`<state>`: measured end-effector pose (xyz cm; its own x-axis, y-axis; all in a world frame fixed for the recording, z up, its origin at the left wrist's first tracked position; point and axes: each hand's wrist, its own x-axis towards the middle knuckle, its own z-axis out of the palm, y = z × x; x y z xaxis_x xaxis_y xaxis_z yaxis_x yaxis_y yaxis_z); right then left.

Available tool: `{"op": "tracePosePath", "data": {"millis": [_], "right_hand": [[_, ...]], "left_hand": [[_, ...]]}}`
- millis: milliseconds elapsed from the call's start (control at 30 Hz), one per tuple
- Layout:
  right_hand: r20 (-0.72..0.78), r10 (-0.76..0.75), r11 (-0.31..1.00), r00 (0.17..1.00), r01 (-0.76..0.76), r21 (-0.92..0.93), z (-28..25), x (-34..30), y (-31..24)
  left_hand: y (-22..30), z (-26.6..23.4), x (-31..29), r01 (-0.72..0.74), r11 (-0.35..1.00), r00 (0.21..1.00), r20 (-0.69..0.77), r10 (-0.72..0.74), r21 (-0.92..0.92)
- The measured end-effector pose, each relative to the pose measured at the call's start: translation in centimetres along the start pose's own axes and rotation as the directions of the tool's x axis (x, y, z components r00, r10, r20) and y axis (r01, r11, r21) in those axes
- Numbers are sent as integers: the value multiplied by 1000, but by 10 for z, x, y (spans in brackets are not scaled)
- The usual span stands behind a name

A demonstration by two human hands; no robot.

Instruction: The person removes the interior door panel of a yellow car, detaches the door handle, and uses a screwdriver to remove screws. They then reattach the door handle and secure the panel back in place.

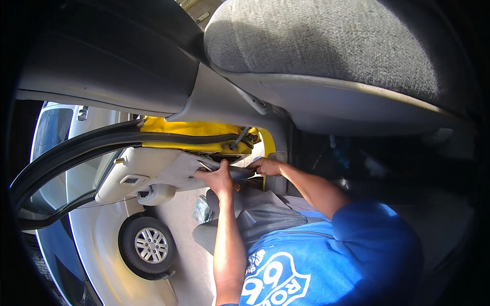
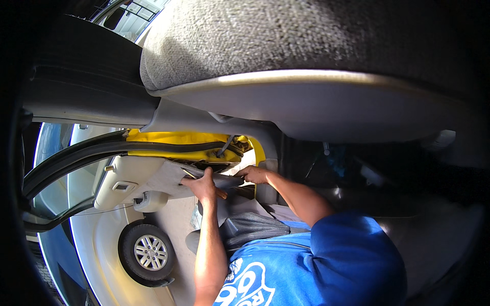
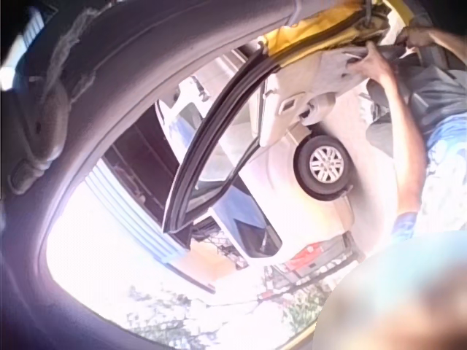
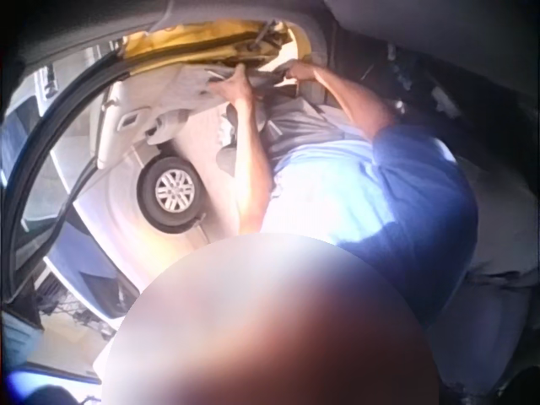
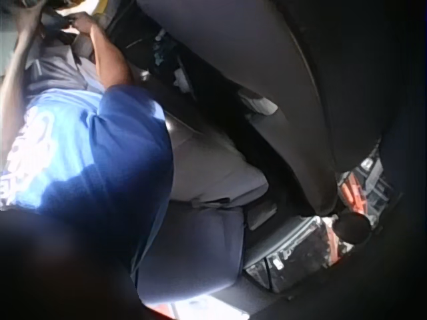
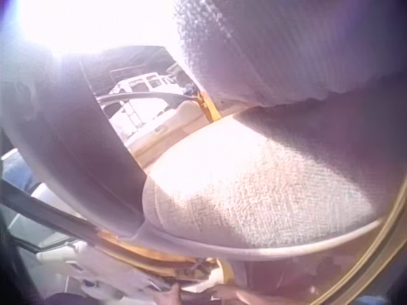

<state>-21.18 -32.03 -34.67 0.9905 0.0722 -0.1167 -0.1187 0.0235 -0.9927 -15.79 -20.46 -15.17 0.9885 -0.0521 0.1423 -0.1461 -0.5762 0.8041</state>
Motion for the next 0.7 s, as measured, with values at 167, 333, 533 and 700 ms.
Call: {"op": "tracePosePath", "data": {"millis": [167, 333, 533, 700], "right_hand": [[-9, 99, 939, 995, -90, 332, 6, 12, 14], [34, 230, 901, 973, -226, 370, 7, 41, 21], [143, 231, 930, 962, -262, 258, 9, 74, 34], [81, 192, 930, 978, -207, 305, 12, 64, 38]], "left_hand": [[-20, 1, 9, 18, 1000, 1000, 23, -18, -15], [-36, 2, 18, 5, 999, 999, 37, -4, -36], [-39, 0, 21, 43, 999, 998, 49, -43, 0], [-33, 1, 17, 85, 996, 995, 41, -87, 35]]}}
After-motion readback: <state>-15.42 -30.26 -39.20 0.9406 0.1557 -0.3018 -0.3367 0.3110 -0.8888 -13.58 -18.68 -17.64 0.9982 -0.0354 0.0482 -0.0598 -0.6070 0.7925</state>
